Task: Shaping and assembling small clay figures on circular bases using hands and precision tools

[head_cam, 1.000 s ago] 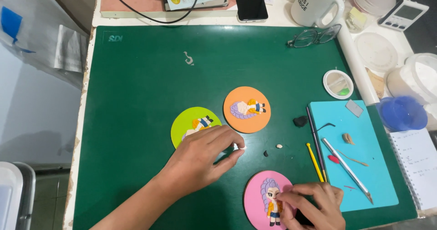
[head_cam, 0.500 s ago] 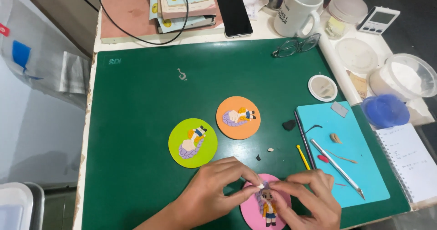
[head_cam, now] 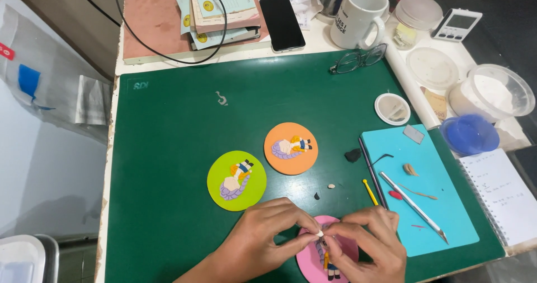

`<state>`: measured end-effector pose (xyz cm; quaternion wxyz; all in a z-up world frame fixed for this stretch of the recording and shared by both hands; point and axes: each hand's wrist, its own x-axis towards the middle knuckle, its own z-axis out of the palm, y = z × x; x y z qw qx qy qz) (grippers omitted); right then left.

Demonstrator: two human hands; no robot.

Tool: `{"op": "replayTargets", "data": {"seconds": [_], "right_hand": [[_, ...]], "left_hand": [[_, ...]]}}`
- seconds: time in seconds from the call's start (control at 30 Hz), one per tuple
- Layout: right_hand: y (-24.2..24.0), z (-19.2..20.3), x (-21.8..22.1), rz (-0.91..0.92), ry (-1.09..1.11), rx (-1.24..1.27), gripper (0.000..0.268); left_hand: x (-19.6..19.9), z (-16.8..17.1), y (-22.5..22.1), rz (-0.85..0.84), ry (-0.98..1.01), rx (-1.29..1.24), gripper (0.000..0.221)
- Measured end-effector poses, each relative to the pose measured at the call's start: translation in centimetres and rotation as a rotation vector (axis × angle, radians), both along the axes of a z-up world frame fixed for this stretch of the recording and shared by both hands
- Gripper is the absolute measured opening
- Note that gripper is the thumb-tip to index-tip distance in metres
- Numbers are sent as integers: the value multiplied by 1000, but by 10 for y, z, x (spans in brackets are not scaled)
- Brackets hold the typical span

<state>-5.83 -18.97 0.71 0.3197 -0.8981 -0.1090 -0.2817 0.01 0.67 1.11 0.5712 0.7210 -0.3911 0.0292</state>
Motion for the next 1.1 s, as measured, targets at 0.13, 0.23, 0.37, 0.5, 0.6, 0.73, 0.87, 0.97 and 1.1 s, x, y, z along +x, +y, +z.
{"op": "replayTargets", "data": {"seconds": [0.13,0.23,0.37,0.5,0.6,0.73,0.87,0.97,1.1], "right_hand": [[0,0,-1,-10,14,2,5],[-1,2,-2,-63,74,70,1],[-12,-5,-2,-65,108,115,10],[-19,-12,-3,-106,128,110,10],[-22,-17,-4,-97,142,110,11],[-23,-17,-3,-62,117,131,11],[-20,-13,-3,-53,111,116,11],[-17,-10,-2,-49,100,116,10],[-16,-12,0,-16,57,124,6]], "left_hand": [[0,4,0,7,-12,-6,8],[0,6,0,12,-23,-14,9],[1,3,0,36,-32,1,8],[3,0,0,55,-49,27,8],[4,-3,0,69,-48,40,8],[5,-3,-1,87,-48,55,9],[5,-3,0,101,-51,56,8],[6,-4,0,104,-65,59,8],[6,-4,1,114,-94,63,8]]}}
